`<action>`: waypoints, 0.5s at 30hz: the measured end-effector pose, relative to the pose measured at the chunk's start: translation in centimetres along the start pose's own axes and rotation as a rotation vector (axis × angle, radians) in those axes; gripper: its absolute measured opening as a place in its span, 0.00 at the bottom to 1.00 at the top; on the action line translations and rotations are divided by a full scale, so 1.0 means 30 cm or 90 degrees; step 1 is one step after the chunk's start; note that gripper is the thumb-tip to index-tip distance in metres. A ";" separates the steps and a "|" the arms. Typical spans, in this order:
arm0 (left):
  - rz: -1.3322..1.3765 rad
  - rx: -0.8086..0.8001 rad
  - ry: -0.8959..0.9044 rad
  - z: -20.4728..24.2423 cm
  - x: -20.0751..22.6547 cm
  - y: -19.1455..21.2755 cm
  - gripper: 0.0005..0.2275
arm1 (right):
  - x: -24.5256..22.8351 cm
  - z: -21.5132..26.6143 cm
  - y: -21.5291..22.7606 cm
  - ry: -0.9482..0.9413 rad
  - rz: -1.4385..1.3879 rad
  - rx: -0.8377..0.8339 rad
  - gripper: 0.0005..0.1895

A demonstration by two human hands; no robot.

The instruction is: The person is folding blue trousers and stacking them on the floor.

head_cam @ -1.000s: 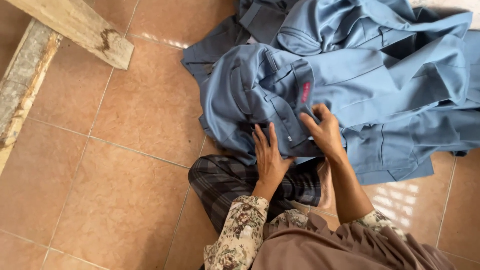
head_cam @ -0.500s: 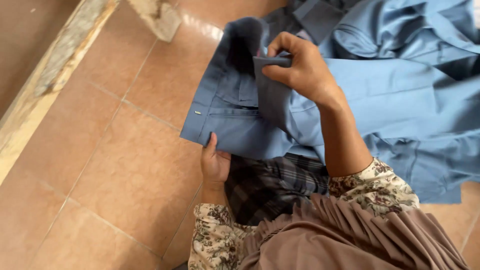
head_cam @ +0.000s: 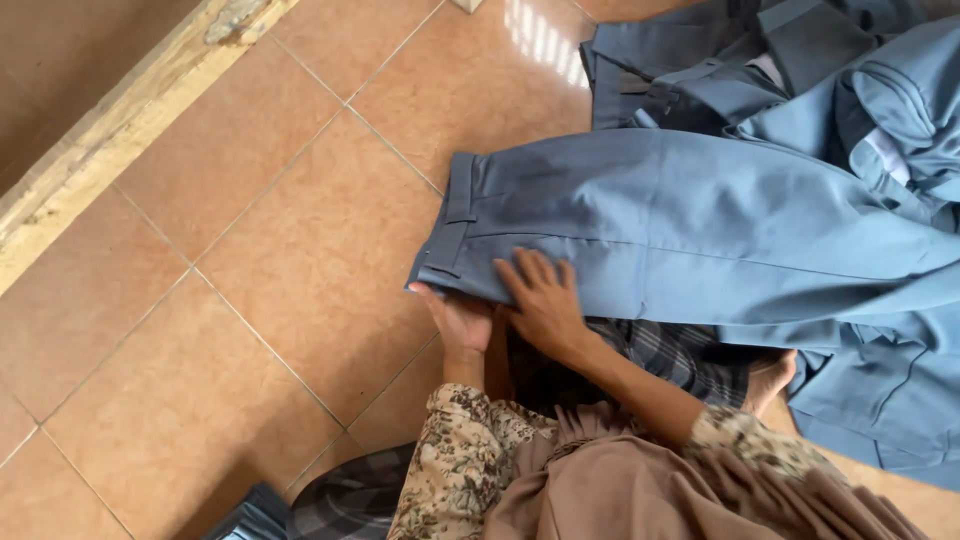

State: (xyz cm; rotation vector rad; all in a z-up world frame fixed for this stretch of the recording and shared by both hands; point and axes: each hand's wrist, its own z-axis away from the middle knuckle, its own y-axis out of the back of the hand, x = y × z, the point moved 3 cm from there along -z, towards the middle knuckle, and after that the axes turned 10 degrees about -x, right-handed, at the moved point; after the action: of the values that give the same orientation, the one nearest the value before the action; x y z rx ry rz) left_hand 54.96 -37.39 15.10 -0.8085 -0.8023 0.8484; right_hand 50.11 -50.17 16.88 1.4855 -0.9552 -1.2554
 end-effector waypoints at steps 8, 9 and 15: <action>-0.171 0.010 -0.024 -0.145 0.072 -0.057 0.36 | 0.109 0.043 -0.052 -0.158 0.057 -0.055 0.45; -0.203 -0.014 -0.065 -0.142 0.130 -0.122 0.36 | 0.105 0.006 -0.052 -0.187 0.035 -0.084 0.45; -0.132 0.071 -0.216 -0.176 0.480 0.002 0.31 | 0.065 -0.248 -0.260 -0.152 -0.002 -0.188 0.49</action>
State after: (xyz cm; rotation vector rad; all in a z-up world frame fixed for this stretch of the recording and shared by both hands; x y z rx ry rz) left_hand 65.55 -26.38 16.52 -0.4773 -1.1076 0.8463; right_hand 57.72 -48.75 9.11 1.1267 -0.8750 -1.5280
